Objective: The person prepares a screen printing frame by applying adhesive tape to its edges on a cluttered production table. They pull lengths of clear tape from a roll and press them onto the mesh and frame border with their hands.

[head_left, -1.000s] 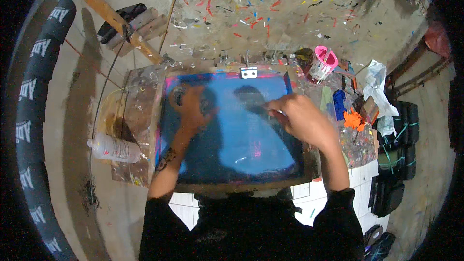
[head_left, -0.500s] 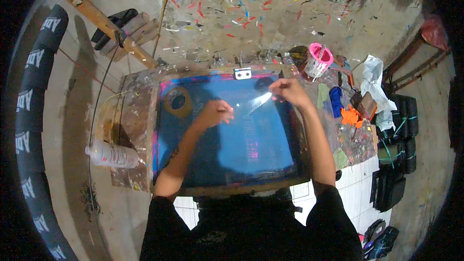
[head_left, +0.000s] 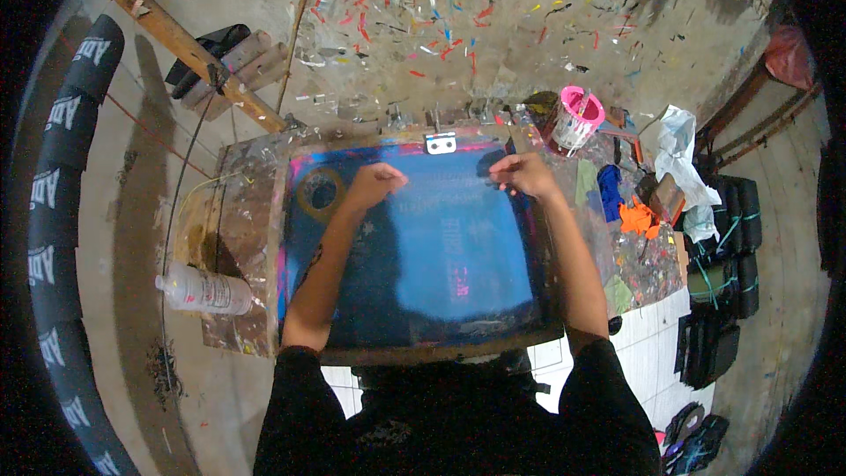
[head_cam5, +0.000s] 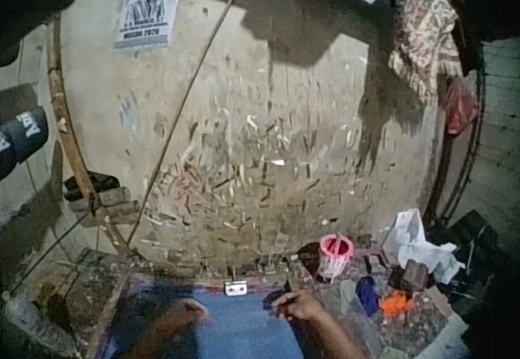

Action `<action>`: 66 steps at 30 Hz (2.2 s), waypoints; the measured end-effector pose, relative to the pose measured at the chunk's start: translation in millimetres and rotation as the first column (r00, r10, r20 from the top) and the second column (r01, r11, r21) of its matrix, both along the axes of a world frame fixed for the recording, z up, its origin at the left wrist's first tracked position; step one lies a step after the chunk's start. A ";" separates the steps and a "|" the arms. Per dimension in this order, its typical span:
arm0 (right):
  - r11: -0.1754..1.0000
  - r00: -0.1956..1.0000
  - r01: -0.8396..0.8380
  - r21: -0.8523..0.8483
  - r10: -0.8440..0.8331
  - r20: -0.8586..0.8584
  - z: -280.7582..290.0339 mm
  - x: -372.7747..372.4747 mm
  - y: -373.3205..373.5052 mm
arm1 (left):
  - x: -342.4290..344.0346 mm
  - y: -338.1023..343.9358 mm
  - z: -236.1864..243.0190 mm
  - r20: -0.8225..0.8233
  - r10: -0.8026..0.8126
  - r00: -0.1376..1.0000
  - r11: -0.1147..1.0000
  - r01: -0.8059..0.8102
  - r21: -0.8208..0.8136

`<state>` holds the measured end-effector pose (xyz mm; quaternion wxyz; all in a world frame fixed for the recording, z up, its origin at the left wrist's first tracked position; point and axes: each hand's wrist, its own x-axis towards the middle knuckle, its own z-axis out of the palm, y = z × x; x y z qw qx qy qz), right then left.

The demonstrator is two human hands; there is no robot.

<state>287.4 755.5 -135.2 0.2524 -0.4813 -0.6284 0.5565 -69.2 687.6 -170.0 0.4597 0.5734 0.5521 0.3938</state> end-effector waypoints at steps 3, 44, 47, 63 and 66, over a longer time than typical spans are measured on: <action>0.998 0.983 -0.008 0.054 -0.002 0.183 6.5 -10.6 3.1 | -5.1 11.0 -9.3 -0.008 -0.070 0.998 0.994 0.070 0.088; 0.895 0.627 -0.398 0.201 0.105 0.772 -53.8 -31.3 62.9 | -6.4 19.3 -26.0 -0.463 0.107 0.880 0.994 -0.109 0.023; 0.889 0.643 -0.281 0.360 -0.104 0.758 -90.6 -7.4 74.6 | 15.9 20.2 -11.8 -0.553 0.119 0.825 0.993 -0.096 0.070; 0.854 0.673 -0.314 0.415 -0.108 0.732 -20.1 -31.5 26.0 | 10.4 22.7 7.1 -0.646 0.097 0.757 0.984 0.024 0.175; 0.781 0.663 -0.428 0.455 -0.071 0.745 -5.6 -37.4 17.8 | 4.8 19.5 1.4 -0.652 0.136 0.746 0.944 0.101 0.313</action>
